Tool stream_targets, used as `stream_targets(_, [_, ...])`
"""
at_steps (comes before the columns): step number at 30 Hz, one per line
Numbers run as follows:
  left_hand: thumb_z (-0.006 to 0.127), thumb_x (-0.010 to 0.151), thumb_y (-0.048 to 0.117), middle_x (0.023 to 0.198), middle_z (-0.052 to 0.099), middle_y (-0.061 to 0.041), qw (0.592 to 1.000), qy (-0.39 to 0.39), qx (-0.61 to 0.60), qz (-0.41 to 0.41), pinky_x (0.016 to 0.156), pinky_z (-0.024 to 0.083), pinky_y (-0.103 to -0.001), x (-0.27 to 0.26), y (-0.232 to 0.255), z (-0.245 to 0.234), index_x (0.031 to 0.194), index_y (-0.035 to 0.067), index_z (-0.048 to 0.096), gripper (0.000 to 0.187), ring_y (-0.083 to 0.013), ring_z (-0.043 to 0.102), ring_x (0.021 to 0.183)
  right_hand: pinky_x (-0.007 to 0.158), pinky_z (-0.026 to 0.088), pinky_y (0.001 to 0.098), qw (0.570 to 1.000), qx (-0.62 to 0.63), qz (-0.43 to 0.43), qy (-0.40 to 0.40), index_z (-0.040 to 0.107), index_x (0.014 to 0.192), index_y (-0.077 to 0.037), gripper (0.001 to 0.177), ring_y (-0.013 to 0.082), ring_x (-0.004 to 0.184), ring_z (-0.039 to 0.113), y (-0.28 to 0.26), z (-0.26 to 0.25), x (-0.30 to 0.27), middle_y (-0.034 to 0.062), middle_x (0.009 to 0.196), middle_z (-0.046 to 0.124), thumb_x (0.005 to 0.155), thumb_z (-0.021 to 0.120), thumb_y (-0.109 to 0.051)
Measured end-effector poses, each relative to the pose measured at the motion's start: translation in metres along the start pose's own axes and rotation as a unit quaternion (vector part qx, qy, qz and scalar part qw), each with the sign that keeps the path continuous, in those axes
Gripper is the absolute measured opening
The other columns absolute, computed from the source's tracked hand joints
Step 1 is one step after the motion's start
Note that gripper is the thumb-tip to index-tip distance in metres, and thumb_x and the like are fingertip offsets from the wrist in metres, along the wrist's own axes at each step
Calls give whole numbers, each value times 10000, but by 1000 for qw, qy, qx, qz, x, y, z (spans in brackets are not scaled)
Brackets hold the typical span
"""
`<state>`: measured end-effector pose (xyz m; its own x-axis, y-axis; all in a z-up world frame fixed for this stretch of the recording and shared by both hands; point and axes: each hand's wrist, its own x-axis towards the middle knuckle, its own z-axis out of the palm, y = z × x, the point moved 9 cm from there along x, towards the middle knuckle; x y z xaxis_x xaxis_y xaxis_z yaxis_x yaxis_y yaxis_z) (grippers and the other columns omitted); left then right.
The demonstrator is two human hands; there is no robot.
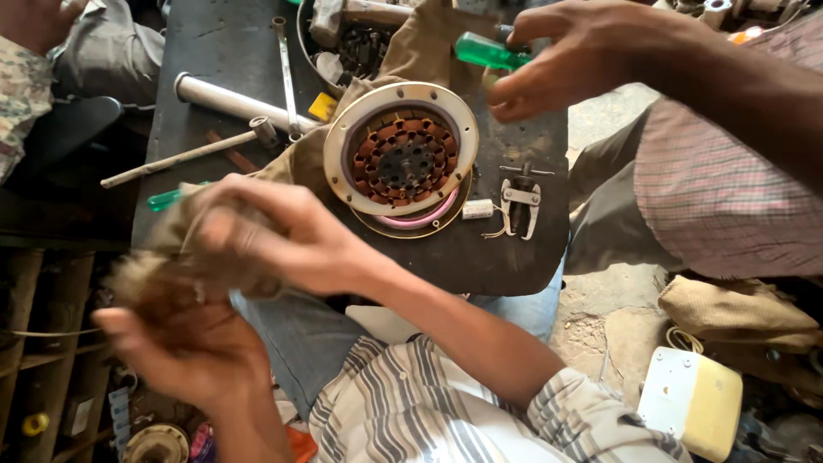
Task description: The person disassembles a ceiling fan motor by hand and using a hammer, wiping parts with a cloth and handling the rotor and stator components separately.
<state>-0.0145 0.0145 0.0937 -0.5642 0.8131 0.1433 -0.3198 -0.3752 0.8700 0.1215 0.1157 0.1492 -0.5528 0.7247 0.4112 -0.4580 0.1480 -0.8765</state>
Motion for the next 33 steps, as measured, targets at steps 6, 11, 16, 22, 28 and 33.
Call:
stream_targets(6, [557,1099,452,1519,535,-70,982,-6,-171,-86,1256,461,-369,2,-6,52,1622,69,341,684,-202,531,1452,959,628,326,966,-208,-19,150,523,1381,-110,468,235,1183,661,0,26,2,141,1295,611,927,627,-68])
stream_targets(11, [511,1086,352,1580,475,-146,985,-40,-97,-140,1205,393,-403,12,-13,58,1569,-4,364,618,-268,456,1494,926,647,265,962,-213,59,163,595,1336,-92,297,137,1076,767,55,-12,7,85,1155,757,1046,606,-31])
stream_targets(16, [448,1089,314,1614,418,-235,972,-82,-81,-207,1193,390,-456,5,-17,52,1561,-50,360,603,-366,387,1492,1015,557,317,987,-9,120,109,599,1397,-16,340,155,1161,649,78,-45,17,79,1251,682,1073,530,-93])
stream_targets(22, [338,1126,397,1637,426,-170,933,-14,-316,-170,1284,270,-449,5,-15,51,1579,-10,372,610,-309,348,1593,985,560,301,968,152,199,24,527,1486,-71,568,176,1147,669,33,-22,-5,63,1298,675,1076,433,-452])
stream_targets(28, [296,1095,466,1671,363,-97,967,13,-195,-162,1319,225,-426,0,-30,63,1614,105,333,633,-264,303,1579,952,554,275,971,-194,45,133,464,1465,-23,505,131,1129,695,30,-6,-4,39,1188,702,1107,576,-362])
stream_targets(33, [298,1082,520,1720,294,-104,960,-53,-205,-181,1327,204,-425,-1,-24,68,1631,51,274,722,-247,253,1609,741,489,315,963,-78,190,172,686,1120,23,383,148,874,559,90,-32,-7,87,942,627,1139,582,-345])
